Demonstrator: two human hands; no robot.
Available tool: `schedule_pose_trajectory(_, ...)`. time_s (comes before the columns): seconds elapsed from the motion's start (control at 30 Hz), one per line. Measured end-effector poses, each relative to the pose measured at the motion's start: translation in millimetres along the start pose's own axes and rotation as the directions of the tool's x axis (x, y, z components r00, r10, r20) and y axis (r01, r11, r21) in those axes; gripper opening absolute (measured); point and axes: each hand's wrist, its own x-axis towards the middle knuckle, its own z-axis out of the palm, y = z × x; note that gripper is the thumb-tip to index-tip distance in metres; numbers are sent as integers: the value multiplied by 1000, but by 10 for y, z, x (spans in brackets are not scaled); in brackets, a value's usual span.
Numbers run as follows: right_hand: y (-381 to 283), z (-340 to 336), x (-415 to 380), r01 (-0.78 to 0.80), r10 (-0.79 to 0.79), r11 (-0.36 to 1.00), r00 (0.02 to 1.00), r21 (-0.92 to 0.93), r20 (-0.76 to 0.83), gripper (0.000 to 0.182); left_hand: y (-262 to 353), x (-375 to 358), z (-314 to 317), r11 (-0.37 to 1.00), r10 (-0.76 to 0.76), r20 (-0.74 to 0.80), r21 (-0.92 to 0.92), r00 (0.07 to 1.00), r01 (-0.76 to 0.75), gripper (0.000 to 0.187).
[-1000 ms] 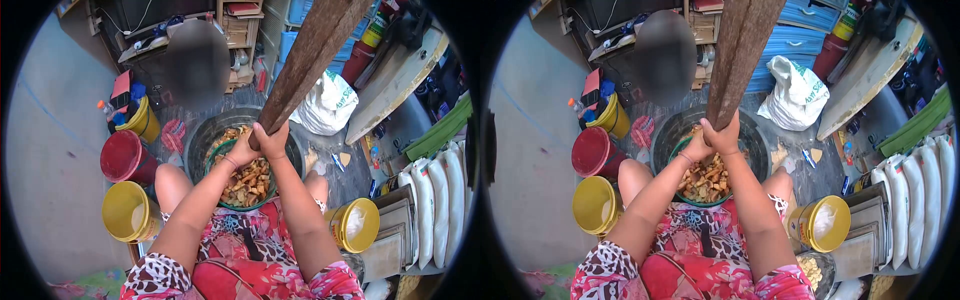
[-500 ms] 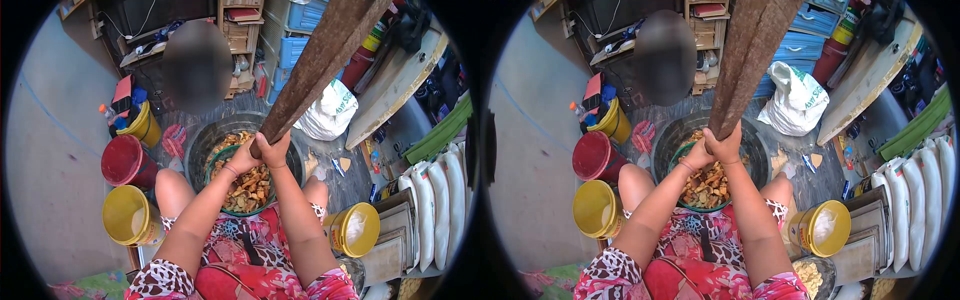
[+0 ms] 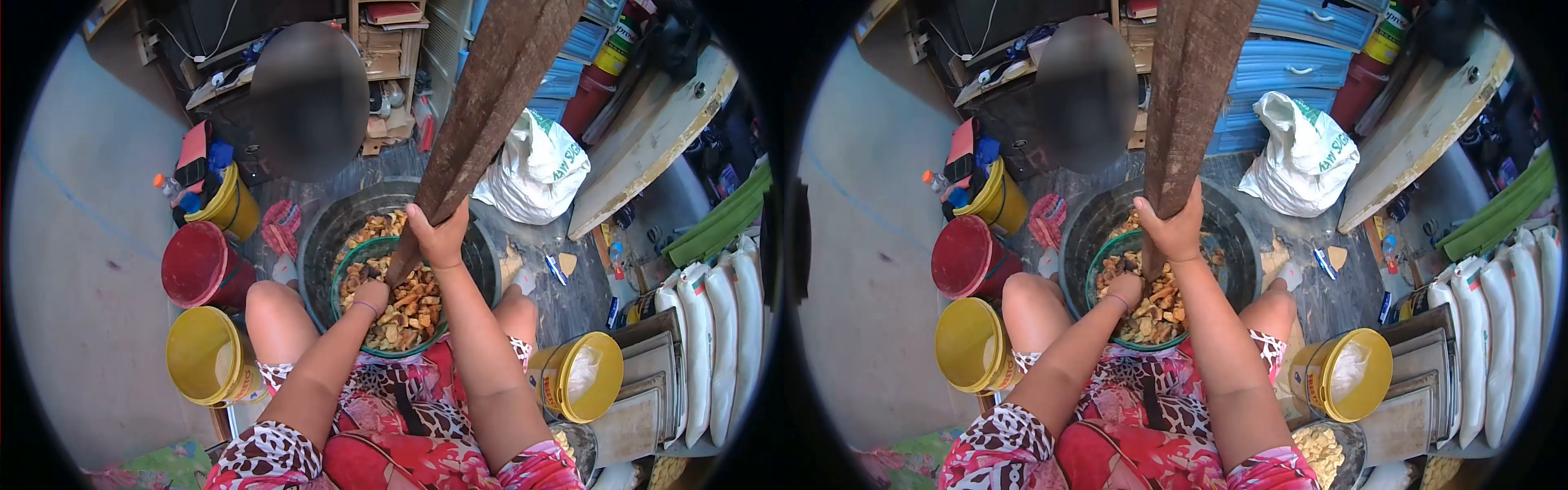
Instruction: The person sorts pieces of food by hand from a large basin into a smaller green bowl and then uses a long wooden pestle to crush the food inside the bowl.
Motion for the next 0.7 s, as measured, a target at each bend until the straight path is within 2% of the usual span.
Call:
schedule_pose_trajectory(0.07, 10, 0, 26, -9, 9, 1000, 1000, 10, 3, 61, -19, 44, 11, 996, 20, 117, 82, 993, -30, 17)
schedule_pose_trajectory(0.3, 76, -39, 38, -14, 14, 999, 1000, 31, -3, 64, 50, 11, -184, 990, 103, 194, 73, 976, -119, 16)
schedule_pose_trajectory(0.37, 93, -59, 31, -24, 24, 999, 1000, 38, -3, 64, -14, 116, 79, 977, 140, 99, 149, 985, -154, 14)
schedule_pose_trajectory(0.47, 113, -92, 35, -10, 10, 1000, 1000, 2, -9, 64, -53, 166, 183, 940, 211, 108, 251, 971, -233, 18)
schedule_pose_trajectory(0.7, 68, -90, 25, -52, 52, 994, 999, 91, 2, 64, -17, 112, 270, 941, 220, -18, 266, 975, -208, 17)
